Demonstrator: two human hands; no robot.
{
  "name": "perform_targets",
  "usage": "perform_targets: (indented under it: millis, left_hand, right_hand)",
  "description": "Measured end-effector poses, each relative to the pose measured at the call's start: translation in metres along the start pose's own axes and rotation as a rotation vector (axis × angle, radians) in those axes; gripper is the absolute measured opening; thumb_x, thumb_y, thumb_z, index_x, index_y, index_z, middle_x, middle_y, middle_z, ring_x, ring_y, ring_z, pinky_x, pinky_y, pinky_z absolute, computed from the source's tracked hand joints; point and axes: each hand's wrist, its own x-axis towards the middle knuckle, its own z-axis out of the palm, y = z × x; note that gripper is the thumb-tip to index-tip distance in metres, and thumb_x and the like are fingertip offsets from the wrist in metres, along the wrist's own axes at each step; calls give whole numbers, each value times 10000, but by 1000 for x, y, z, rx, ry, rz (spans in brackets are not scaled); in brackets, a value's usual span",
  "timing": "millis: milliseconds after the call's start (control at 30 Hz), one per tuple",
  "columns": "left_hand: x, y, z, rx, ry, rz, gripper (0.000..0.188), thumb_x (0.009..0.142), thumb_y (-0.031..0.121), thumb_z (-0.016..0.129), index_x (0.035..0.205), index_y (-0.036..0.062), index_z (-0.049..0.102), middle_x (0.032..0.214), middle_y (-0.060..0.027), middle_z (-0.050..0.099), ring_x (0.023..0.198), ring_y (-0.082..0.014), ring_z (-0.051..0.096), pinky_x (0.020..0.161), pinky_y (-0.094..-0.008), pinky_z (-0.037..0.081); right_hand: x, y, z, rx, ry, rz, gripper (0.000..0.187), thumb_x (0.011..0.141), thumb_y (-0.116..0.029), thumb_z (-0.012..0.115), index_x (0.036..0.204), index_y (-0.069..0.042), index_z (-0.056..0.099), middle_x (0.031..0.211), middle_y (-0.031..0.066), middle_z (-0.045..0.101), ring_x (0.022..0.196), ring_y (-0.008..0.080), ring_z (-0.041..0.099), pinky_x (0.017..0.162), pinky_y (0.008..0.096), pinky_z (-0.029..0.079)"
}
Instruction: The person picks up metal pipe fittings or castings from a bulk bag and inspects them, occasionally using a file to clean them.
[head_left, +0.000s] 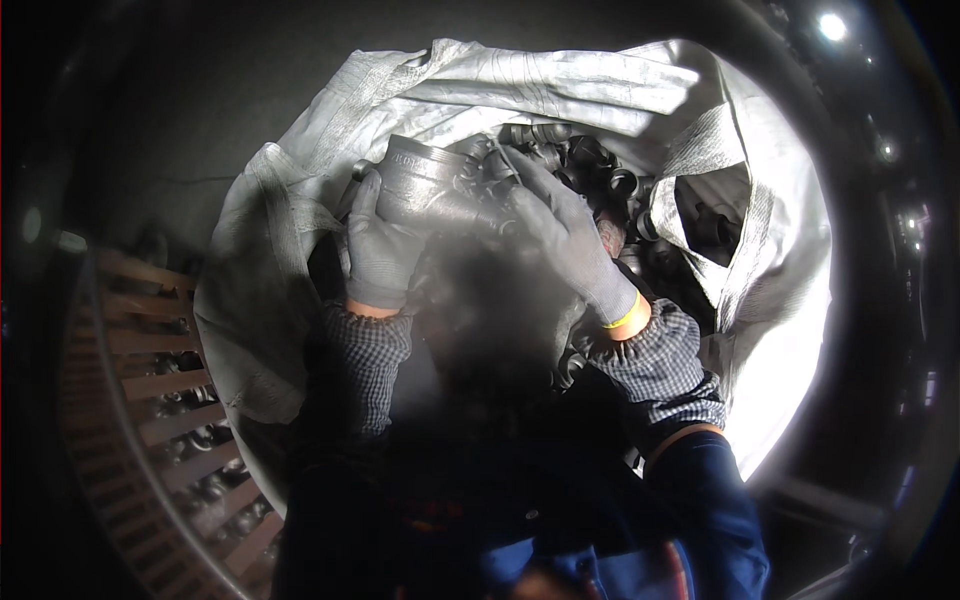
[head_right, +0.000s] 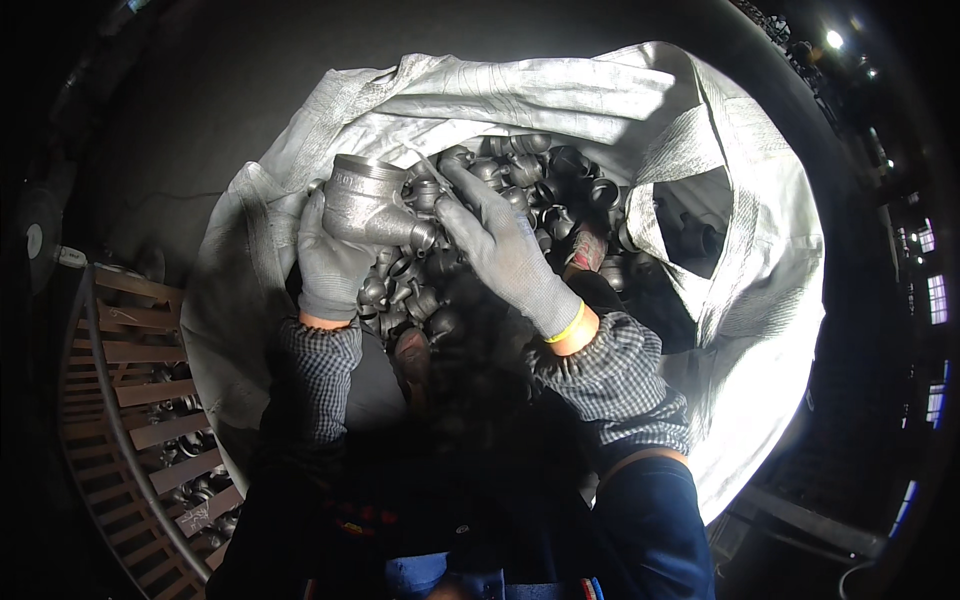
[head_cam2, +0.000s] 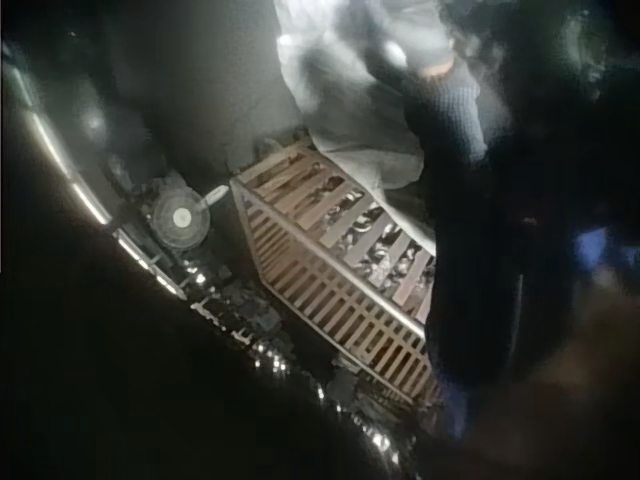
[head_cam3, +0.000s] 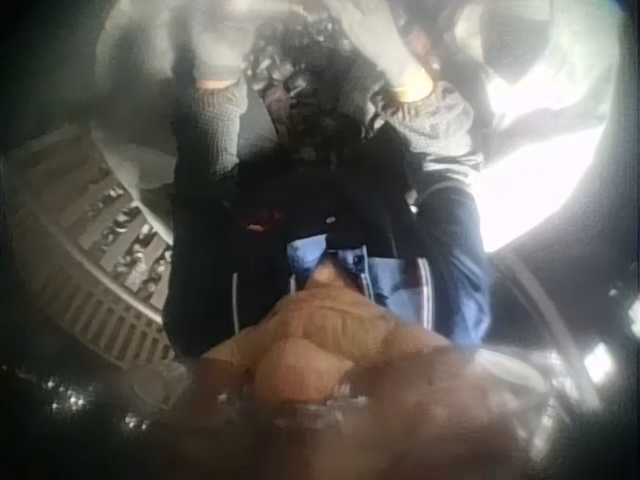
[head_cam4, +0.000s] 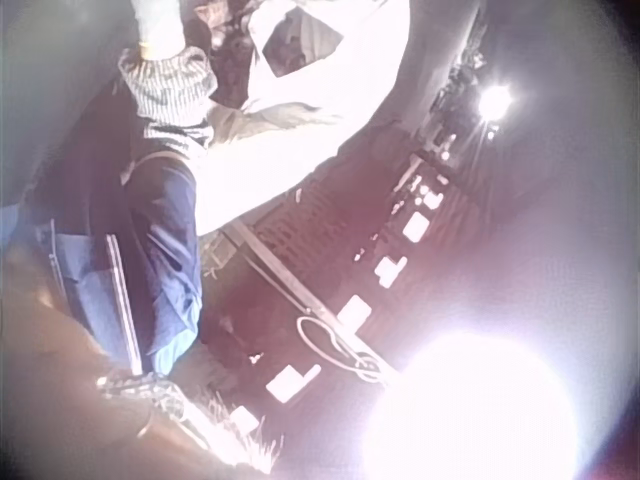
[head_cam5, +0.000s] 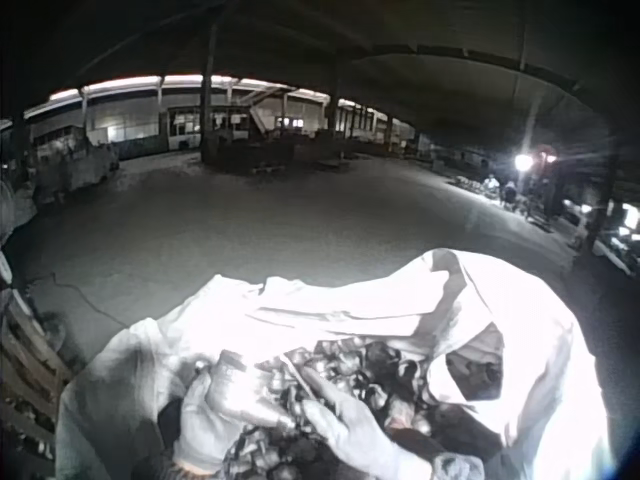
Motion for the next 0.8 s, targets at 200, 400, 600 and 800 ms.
perform_targets:
  millis: [200, 400, 600, 800]
  left_hand:
    - [-7, 1, 12, 37, 60, 5, 311, 945, 277, 486, 1197, 98, 525, 1199, -64, 560, 1147, -219, 522, 990, -455, 418]
    - [-7, 2, 15, 20, 30, -3, 249, 925, 229, 528, 1158, 142, 541, 1170, -44, 570, 1142, -206, 522, 989, -448, 418]
    - [-4, -1, 15, 66, 85, -16, 299, 924, 265, 525, 1185, 120, 523, 1195, -63, 554, 1145, -229, 520, 986, -454, 415]
    - [-1, 0, 14, 85, 119, -28, 322, 932, 288, 512, 1197, 105, 505, 1183, -73, 563, 1128, -234, 534, 952, -456, 440]
  right_hand:
    - [-4, -11, -7, -277, -156, -190, 436, 878, -45, 498, 1314, -33, 478, 1210, 179, 565, 1091, 310, 566, 931, 342, 438]
    - [-4, -15, -4, -462, -135, -149, 451, 831, -15, 554, 1268, -127, 548, 972, 148, 606, 881, 327, 604, 754, 376, 496]
    - [-3, -18, -2, -679, -121, -160, 553, 766, -9, 596, 1287, -182, 531, 884, 105, 568, 799, 291, 595, 650, 390, 498]
    - [-2, -14, 0, -963, -190, -158, 600, 727, -59, 616, 1297, -217, 515, 845, 75, 535, 784, 259, 589, 622, 374, 498]
